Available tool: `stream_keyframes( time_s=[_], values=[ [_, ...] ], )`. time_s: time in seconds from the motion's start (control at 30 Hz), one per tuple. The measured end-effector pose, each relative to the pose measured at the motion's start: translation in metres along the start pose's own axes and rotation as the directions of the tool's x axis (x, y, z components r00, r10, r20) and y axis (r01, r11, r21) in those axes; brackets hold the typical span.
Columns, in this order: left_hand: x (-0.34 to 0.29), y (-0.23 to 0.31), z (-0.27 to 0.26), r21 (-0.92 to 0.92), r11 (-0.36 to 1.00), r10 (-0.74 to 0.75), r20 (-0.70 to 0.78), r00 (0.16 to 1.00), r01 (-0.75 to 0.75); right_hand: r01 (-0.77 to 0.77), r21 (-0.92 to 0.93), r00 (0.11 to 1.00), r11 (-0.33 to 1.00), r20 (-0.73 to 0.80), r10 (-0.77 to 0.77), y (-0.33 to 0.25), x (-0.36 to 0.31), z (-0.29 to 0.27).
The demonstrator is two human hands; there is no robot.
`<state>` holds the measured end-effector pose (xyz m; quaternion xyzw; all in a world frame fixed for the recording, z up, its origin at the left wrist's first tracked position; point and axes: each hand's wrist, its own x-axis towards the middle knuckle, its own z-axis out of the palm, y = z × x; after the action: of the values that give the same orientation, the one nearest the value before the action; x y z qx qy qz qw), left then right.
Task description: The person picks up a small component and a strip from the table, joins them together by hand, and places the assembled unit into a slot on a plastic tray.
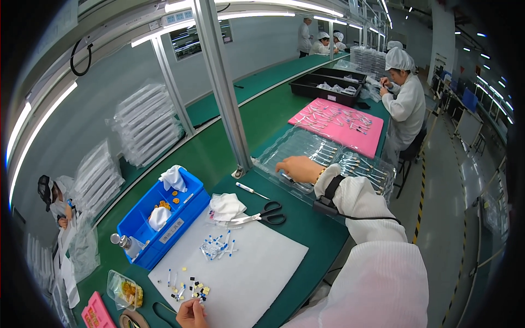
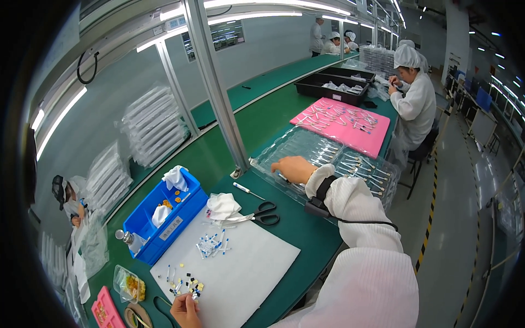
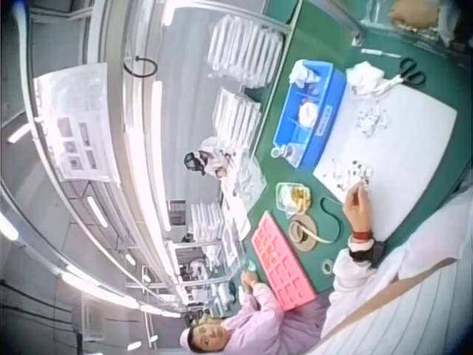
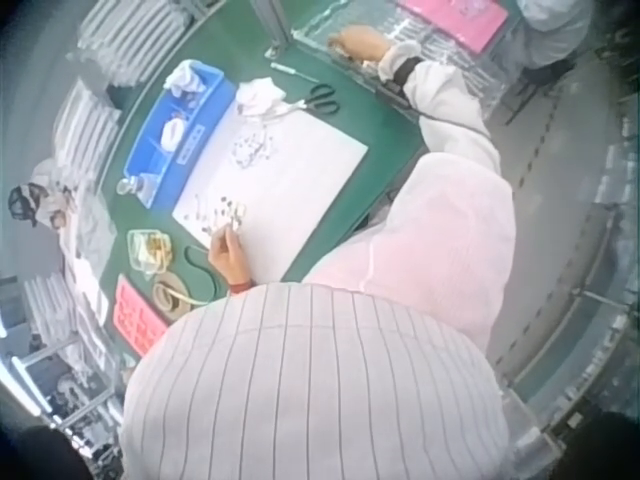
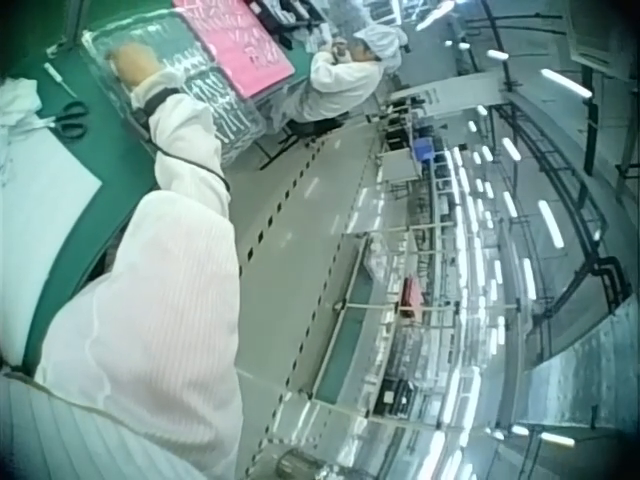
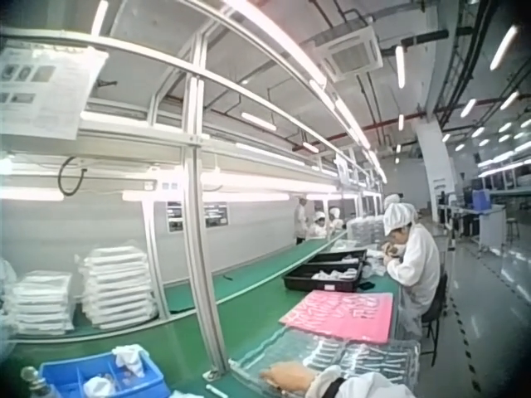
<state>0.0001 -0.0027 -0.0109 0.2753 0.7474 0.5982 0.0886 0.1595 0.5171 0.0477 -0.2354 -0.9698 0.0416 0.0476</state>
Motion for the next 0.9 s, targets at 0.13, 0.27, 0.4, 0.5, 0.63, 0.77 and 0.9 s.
stream_keyframes(
  time_s=[0.13, 0.27, 0.4, 0.5, 0.63, 0.77, 0.9],
  values=[
    [0.002, 0.000, 0.001, 0.009, 1.000, -0.014, 0.005, 1.000, 0.014, -0.029, 0.103, 0.998, 0.994, -0.057, 0.035, 0.006, 0.001, 0.009],
    [0.002, -0.001, 0.000, 0.001, 0.999, -0.033, 0.012, 0.999, 0.033, -0.149, 0.111, 0.986, 0.983, -0.056, 0.156, 0.014, 0.000, 0.013],
    [0.000, 0.011, 0.000, 0.096, 0.995, 0.030, 0.016, 0.999, -0.032, -0.153, 0.159, 0.988, 0.975, -0.007, 0.156, 0.012, -0.006, 0.018],
    [-0.001, 0.007, -0.002, 0.105, 0.994, -0.006, 0.015, 1.000, 0.005, -0.114, 0.219, 0.992, 0.969, -0.029, 0.124, 0.013, -0.010, 0.021],
    [-0.004, 0.016, 0.003, 0.124, 0.992, 0.027, 0.007, 1.000, -0.028, -0.069, 0.227, 0.982, 0.971, -0.155, 0.106, 0.019, -0.021, 0.013],
    [-0.005, 0.015, 0.002, 0.101, 0.992, -0.074, 0.004, 0.997, 0.073, -0.003, 0.351, 0.937, 0.936, -0.326, 0.125, 0.007, -0.032, -0.003],
    [0.001, -0.021, -0.007, -0.081, 0.997, -0.001, -0.044, 0.999, -0.003, 0.234, 0.598, 0.936, 0.766, -0.353, -0.010, -0.061, -0.026, -0.015]
  ],
)
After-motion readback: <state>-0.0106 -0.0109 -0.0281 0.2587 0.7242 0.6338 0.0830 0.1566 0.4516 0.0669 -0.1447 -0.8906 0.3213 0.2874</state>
